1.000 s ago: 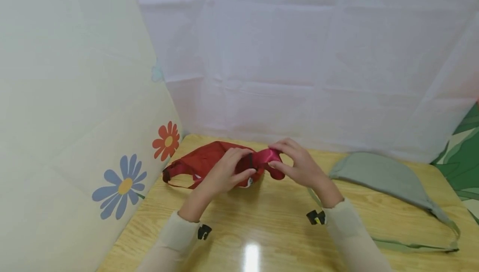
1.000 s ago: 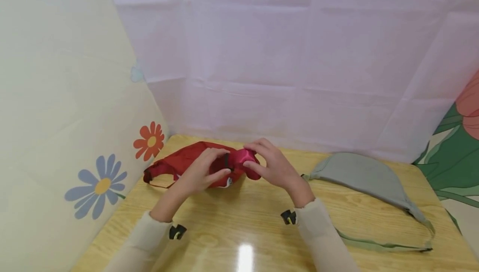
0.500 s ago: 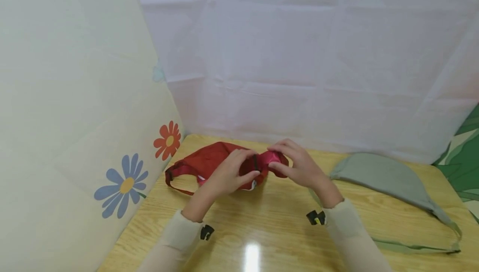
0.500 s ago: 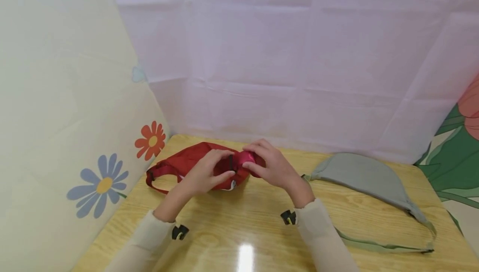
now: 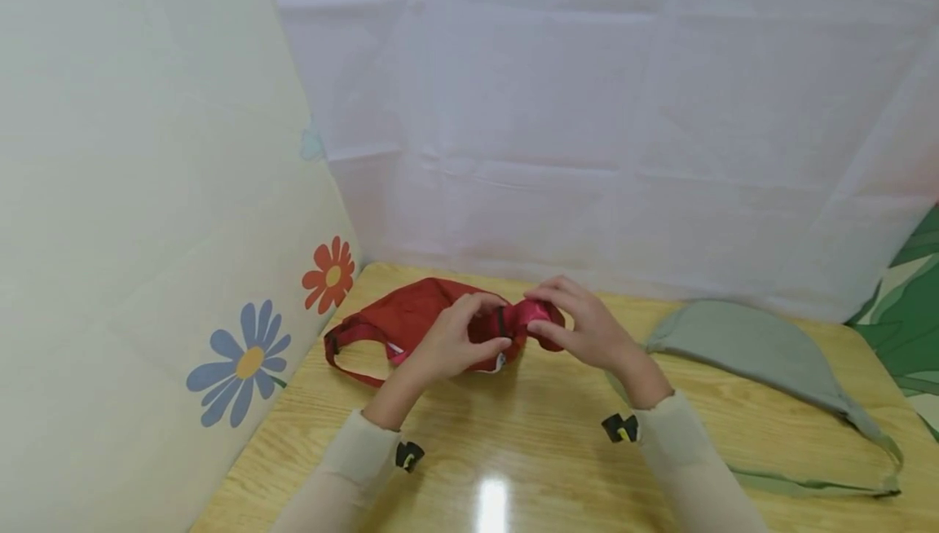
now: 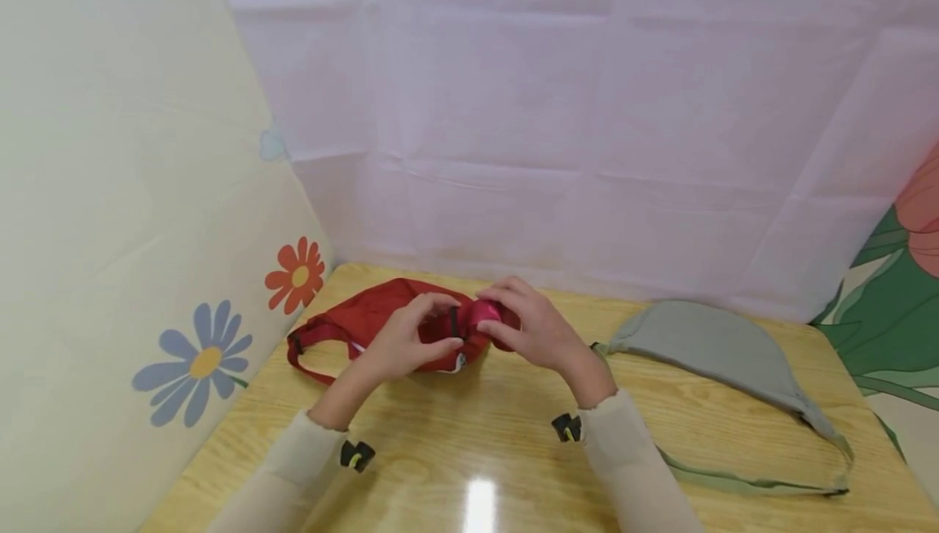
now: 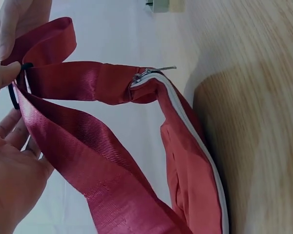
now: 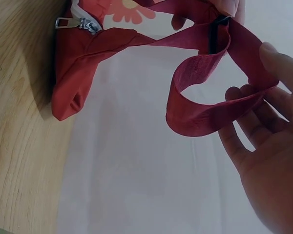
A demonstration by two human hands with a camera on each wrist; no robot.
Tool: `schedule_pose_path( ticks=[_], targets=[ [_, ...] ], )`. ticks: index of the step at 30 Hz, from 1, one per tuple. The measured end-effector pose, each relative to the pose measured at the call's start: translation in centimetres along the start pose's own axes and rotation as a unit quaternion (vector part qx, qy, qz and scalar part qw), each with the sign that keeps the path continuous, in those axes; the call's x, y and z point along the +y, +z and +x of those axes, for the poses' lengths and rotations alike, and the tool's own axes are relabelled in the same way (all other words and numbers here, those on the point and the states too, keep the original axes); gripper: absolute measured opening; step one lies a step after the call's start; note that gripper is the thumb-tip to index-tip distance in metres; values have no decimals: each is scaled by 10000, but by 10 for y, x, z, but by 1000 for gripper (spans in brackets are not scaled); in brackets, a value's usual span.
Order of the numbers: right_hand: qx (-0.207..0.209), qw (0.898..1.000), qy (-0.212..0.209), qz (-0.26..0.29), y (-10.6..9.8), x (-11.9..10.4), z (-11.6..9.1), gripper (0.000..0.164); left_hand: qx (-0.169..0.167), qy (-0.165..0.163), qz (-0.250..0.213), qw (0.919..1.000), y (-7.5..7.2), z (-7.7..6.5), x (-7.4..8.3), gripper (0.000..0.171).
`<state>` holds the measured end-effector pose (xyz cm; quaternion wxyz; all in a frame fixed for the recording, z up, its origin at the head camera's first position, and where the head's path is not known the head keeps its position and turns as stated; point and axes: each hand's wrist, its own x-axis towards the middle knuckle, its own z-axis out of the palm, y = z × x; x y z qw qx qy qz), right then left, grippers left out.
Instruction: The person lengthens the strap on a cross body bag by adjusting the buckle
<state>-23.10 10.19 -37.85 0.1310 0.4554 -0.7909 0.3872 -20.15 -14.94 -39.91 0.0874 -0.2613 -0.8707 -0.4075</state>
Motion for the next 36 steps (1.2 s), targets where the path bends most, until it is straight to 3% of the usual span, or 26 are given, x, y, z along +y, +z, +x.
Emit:
schedule_pose_path(
  ticks=[10,23,29,36],
  targets=[
    [-80,10000,4,-52,1,0,-1,38,-361,-105,-140,9992,0,0,-3,48],
    [-76,9999,11,-81,2,1,0,37,-53,-7,314,9995,2,-3,-3,50],
    [-111,9999,-37,-61,4,2,0,39,-155,-17,64,9999,4,-3,0,49],
    [-47,10000,-22,-77,3,5,-1,38,-203,-120,355,9991,5,-3,-4,50]
  ],
)
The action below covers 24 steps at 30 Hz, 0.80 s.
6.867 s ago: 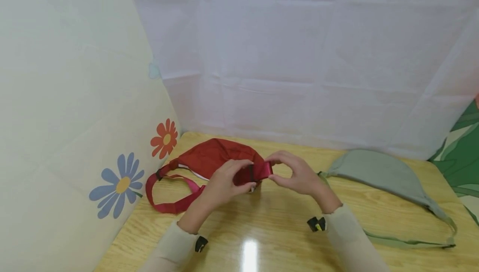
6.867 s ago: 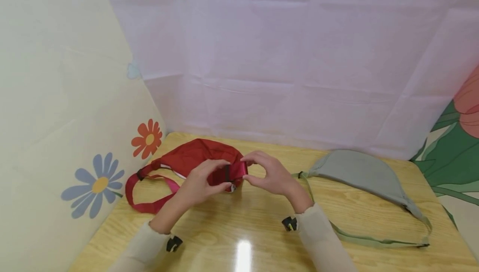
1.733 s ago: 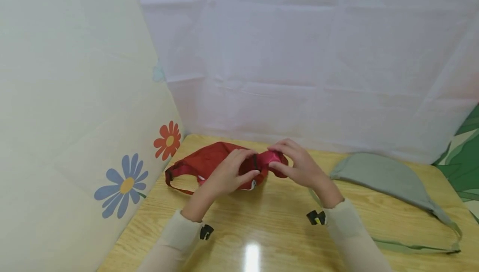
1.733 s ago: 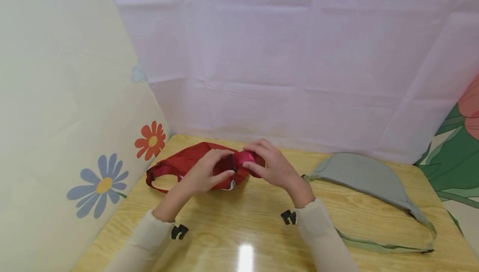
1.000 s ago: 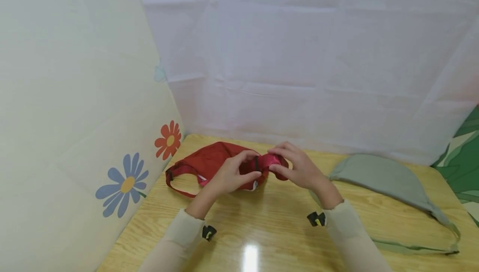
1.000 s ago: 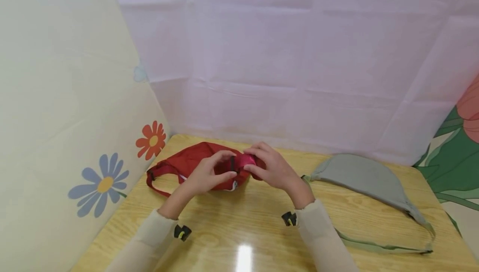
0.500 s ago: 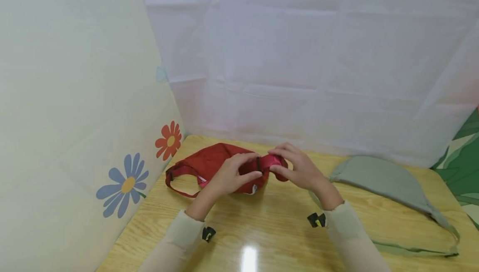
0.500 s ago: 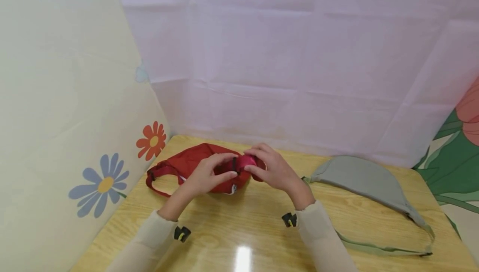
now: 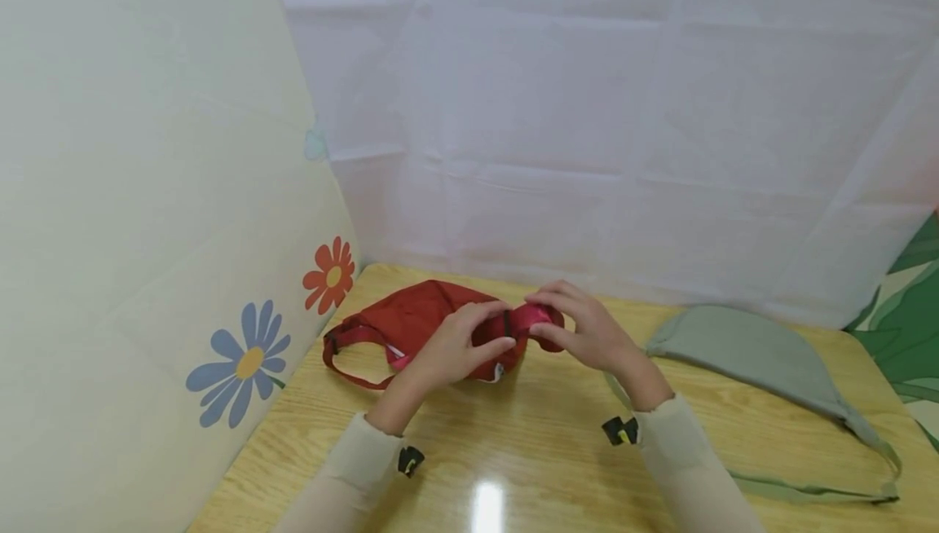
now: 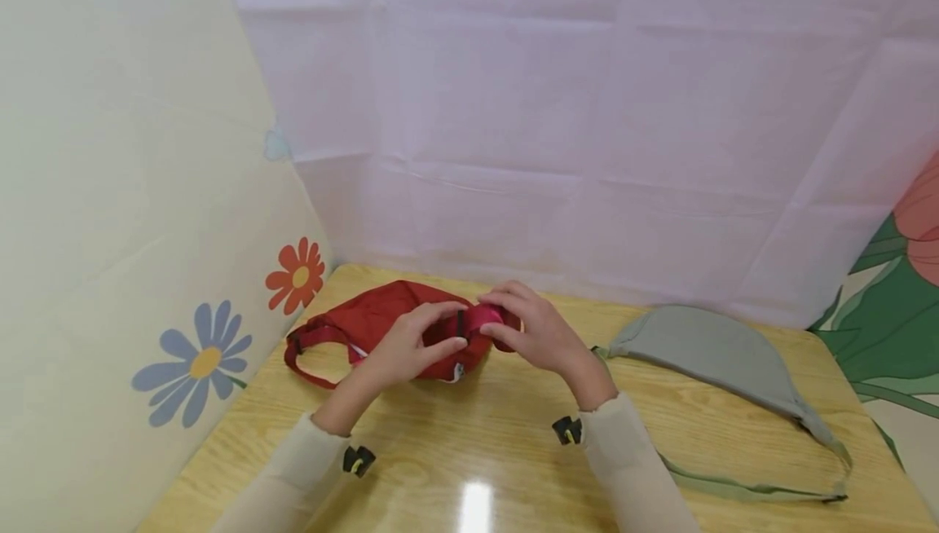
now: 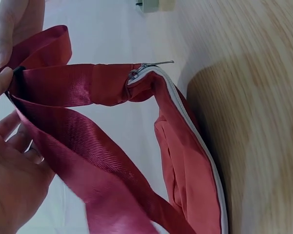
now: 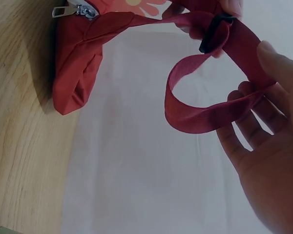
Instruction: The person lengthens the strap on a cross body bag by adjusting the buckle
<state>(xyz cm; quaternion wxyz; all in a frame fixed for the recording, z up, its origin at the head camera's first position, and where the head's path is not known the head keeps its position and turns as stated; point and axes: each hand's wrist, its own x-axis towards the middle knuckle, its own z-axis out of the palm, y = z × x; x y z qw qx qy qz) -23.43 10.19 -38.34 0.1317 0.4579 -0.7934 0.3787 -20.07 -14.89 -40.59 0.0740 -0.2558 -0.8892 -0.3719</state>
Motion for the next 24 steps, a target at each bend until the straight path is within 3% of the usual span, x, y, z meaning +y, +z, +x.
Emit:
schedule_pose_path(
  ticks=[8,24],
  targets=[
    [191,9998,10,-72,-5,3,-1,36,253,155,165,9994,1,0,-5,44],
    [187,9998,19,-83,-4,1,-1,36,100,-245,252,9993,2,2,-8,46]
  ],
)
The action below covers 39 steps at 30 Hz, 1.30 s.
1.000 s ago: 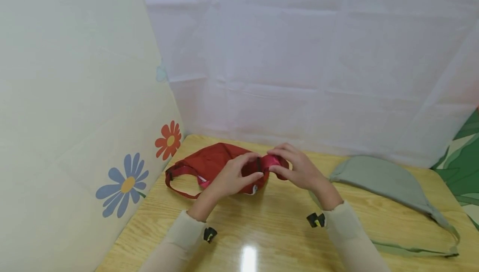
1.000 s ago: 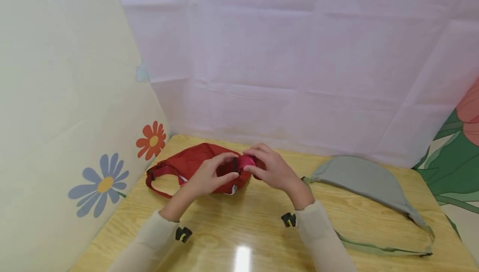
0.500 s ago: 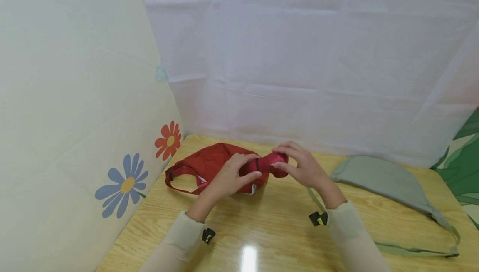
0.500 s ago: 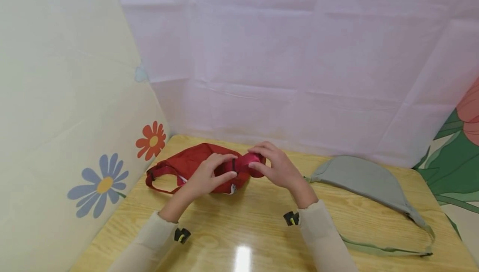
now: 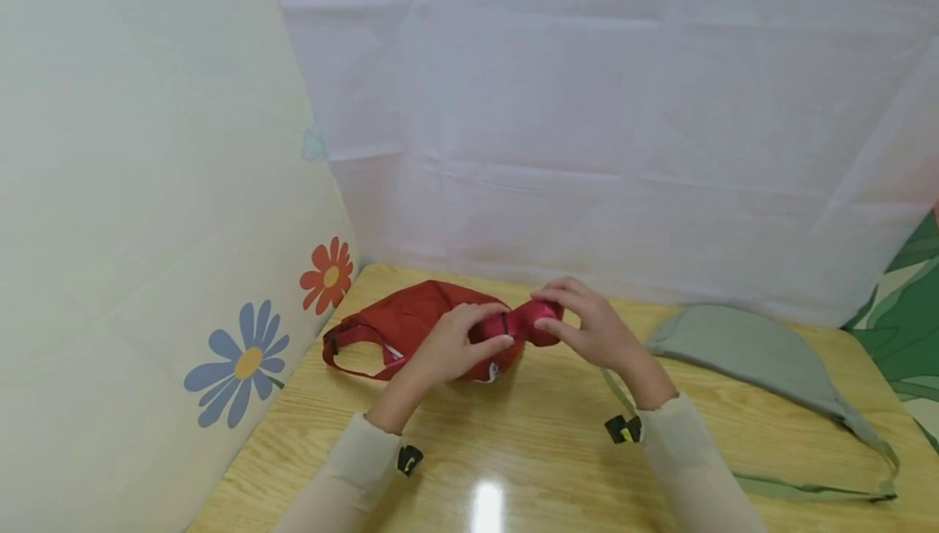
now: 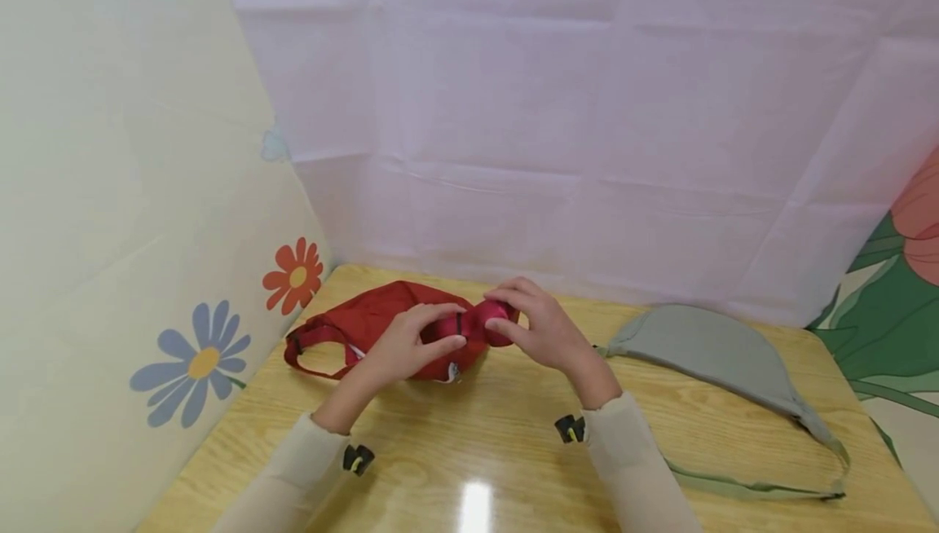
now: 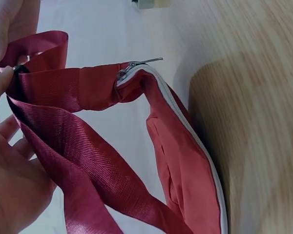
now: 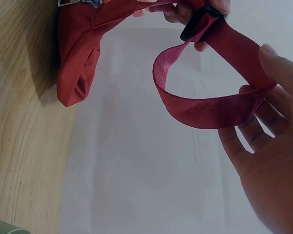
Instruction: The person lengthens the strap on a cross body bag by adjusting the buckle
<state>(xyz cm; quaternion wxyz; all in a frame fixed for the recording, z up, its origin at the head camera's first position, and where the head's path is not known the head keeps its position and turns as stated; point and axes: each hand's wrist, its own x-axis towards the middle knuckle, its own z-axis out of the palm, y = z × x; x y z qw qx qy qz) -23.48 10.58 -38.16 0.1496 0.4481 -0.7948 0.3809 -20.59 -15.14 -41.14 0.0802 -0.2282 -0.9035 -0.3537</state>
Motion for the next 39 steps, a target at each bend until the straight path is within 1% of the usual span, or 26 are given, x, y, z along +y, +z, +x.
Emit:
schedule_pose_path(
  ticks=[3,8,12,15,17,22,24,29,32,35,37,39],
  targets=[
    [70,10000,-45,-27,0,0,0,35,-4,1,-85,10000,-1,0,0,49],
    [111,9999,-76,-36,1,-1,2,34,19,85,-552,9984,-4,-1,2,50],
    [18,10000,5,49,2,-2,4,33,-33,173,-865,9961,-7,0,4,48],
    [124,9999,79,29,1,-2,4,33,-23,188,-997,9948,-9,1,3,47],
    [257,9996,98,-40,0,-1,3,34,34,148,-1090,9939,-11,0,2,46],
    [542,9985,57,-110,-5,2,0,36,80,-128,-1258,9919,-19,-6,-2,45],
    [649,9978,55,-107,-7,3,0,36,48,-207,-1258,9918,-22,-8,-5,45],
    [962,9953,95,-66,-11,2,1,36,45,-229,-1108,9936,-27,-10,-10,45],
    [1056,9943,107,18,-11,2,1,36,40,-197,-943,9953,-29,-12,-12,46],
    [1007,9946,101,229,-12,2,-1,37,4,-93,-750,9971,-32,-14,-12,47],
    [892,9949,62,458,-13,3,-5,38,-55,78,-604,9981,-33,-16,-12,48],
    [663,9957,45,647,-15,3,-9,38,-145,306,-465,9983,-33,-19,-11,48]
  ],
)
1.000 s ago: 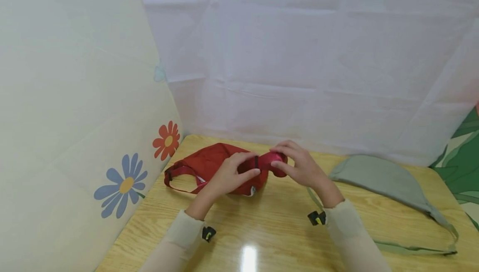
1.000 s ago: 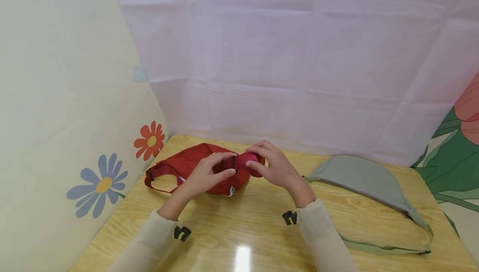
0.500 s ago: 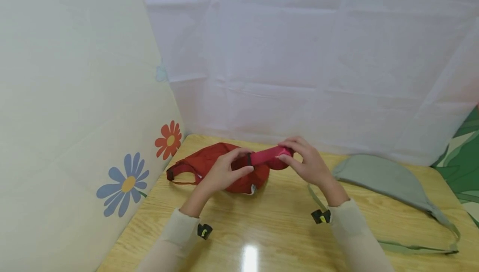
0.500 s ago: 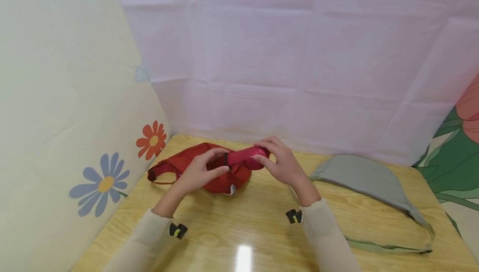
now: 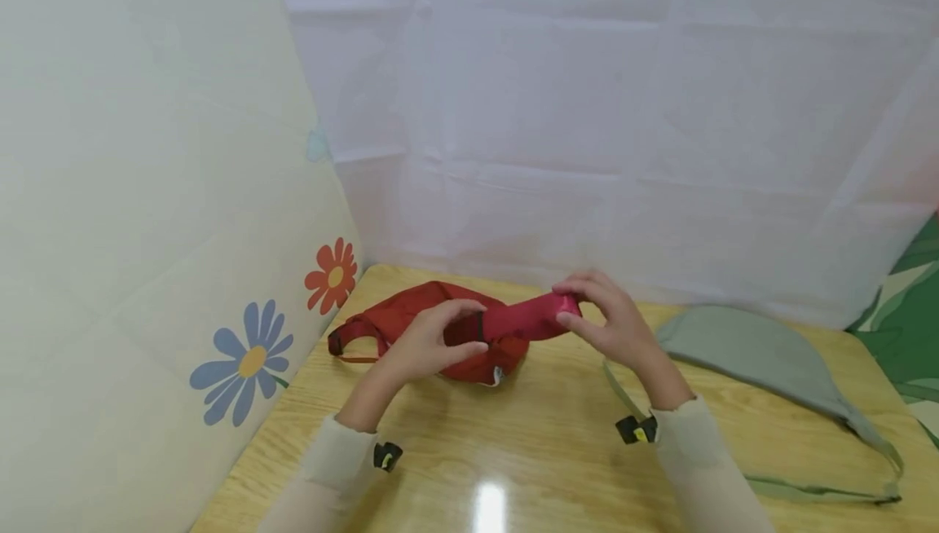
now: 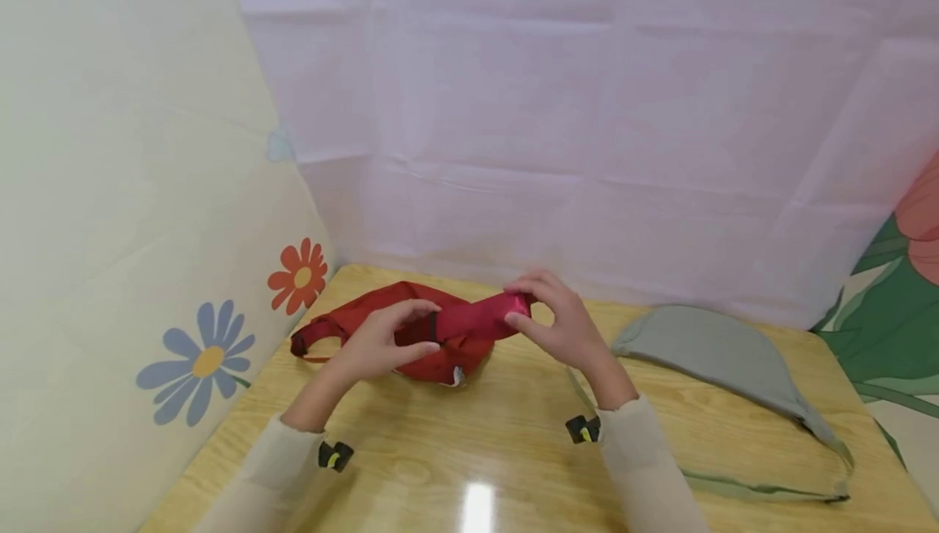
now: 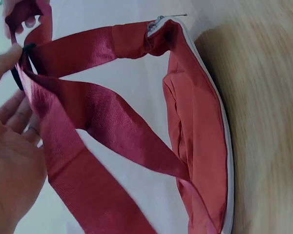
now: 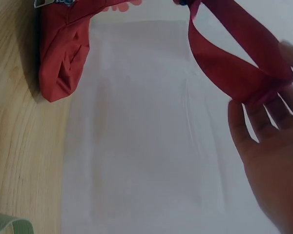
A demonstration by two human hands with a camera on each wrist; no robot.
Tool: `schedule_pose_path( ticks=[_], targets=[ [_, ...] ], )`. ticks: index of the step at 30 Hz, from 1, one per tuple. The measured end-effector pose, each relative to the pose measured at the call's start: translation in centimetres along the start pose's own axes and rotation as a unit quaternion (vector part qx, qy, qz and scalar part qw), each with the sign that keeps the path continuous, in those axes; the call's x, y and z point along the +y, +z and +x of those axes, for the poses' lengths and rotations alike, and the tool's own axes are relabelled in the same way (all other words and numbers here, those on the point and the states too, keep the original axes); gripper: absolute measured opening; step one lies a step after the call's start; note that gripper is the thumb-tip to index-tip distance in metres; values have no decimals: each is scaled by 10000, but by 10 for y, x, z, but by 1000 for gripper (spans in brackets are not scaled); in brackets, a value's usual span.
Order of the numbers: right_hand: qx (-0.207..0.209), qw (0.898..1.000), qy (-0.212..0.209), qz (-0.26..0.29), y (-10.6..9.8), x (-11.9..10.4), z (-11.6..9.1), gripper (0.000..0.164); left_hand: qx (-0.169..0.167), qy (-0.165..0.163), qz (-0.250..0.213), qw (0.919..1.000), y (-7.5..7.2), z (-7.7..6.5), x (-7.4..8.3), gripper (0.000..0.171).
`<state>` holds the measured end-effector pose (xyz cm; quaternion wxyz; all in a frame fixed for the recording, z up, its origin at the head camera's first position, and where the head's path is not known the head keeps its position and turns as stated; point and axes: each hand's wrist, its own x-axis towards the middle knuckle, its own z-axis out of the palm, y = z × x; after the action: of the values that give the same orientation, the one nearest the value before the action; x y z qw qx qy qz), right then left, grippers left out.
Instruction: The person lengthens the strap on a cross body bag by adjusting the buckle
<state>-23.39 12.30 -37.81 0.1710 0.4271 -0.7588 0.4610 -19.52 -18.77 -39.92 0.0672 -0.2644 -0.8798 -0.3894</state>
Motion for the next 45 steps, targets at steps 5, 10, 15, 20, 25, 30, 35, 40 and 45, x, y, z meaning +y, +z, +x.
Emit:
schedule_pose_path(
  ticks=[5,10,15,20,25,30,35,40,45],
  targets=[
    [-825,9965,89,48,-6,-5,-13,41,-297,588,389,9971,4,-7,3,49],
    [-1489,9883,174,-275,-5,-7,-27,41,-357,908,689,9928,6,-15,5,48],
    [-1691,9834,-10,-653,2,-4,-42,40,-286,1220,1071,9863,12,-24,5,47],
    [-1629,9817,-405,-894,6,-7,-58,41,-182,1758,1644,9704,22,-36,6,48],
    [-1451,9801,-794,-1101,6,-12,-74,40,-187,2052,1945,9590,30,-48,6,47],
    [-1386,9787,-1016,-1125,7,-15,-86,41,-342,2213,1943,9550,35,-56,3,46],
    [-1569,9748,-1000,-1231,10,-20,-94,43,-227,2549,2027,9452,38,-60,-1,46],
    [-2003,9707,-701,-1125,15,-22,-100,44,-113,2758,1960,9409,38,-62,-4,44],
    [-2391,9679,-334,-700,20,-23,-103,32,-97,2978,1962,9342,37,-62,-5,44]
  ],
)
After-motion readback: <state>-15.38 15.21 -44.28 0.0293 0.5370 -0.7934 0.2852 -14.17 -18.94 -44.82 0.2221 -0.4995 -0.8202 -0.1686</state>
